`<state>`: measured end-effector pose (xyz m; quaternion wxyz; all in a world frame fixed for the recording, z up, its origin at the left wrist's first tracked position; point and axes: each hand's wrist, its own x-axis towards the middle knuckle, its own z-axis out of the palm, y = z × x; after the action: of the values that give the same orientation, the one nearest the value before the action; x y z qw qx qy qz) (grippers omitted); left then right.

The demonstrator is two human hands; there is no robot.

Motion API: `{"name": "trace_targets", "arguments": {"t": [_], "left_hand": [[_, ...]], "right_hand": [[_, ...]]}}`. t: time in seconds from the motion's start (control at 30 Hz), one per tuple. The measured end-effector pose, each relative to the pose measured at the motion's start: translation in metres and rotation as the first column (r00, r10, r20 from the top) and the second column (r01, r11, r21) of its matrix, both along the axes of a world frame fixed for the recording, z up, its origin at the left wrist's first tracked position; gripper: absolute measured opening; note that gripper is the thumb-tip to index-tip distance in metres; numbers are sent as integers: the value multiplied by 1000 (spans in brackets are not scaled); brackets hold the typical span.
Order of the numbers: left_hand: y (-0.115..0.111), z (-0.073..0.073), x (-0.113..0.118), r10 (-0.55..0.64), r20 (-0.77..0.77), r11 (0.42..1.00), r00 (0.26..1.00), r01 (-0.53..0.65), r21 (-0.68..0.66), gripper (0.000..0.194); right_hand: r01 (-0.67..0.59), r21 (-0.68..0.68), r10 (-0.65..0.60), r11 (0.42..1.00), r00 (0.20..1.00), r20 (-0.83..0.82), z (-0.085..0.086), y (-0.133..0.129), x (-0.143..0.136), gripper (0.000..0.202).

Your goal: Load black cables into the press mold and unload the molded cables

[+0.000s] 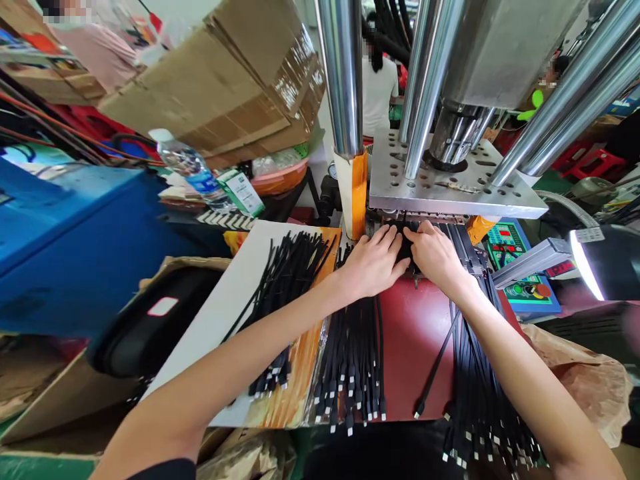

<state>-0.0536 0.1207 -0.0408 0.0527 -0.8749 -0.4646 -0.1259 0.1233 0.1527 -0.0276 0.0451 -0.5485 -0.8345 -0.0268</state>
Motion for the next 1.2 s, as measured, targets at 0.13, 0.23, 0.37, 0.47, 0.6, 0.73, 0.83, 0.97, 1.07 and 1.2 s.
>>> {"name": "trace_targets", "arguments": {"t": [0.13,0.23,0.37,0.47,0.6,0.73,0.83,0.97,1.07,1.2], "left_hand": [[37,-2,-6,-29,6,999,1000,29,21,56],[57,-4,-8,-32,20,999,999,31,25,53],[79,-3,-5,-20,101,1000,995,20,-1,45],[95,-2,-1,-8,127,1000,992,10,-14,41],[83,-1,-4,25,179,999,984,-17,-45,42],[-16,-1,-31,27,418,994,908,21,-109,49],[-116,-2,-54,189,502,907,844,45,-418,36],[-206,-8,-64,478,502,696,720,38,-717,29],[-240,-15,-55,615,540,565,574,157,-810,31],[-264,-27,-31,792,539,405,286,414,-815,47]], "right_hand": [[37,5,-37,999,998,55,3,26,-10,57],[42,20,-43,999,998,39,2,36,-14,53],[53,29,-54,998,998,20,0,55,-20,48],[73,39,-74,997,997,3,2,74,-22,47],[64,33,-64,997,998,-25,12,62,-17,47],[53,121,-29,991,981,-191,-3,-56,-13,45],[-11,-116,-5,993,989,-145,-36,-178,-22,24],[81,-338,-90,937,996,-10,-65,-259,-40,18],[221,-401,-220,889,974,48,-60,-253,-33,14],[20,-559,-209,829,938,-278,-40,-247,-1,14]]}}
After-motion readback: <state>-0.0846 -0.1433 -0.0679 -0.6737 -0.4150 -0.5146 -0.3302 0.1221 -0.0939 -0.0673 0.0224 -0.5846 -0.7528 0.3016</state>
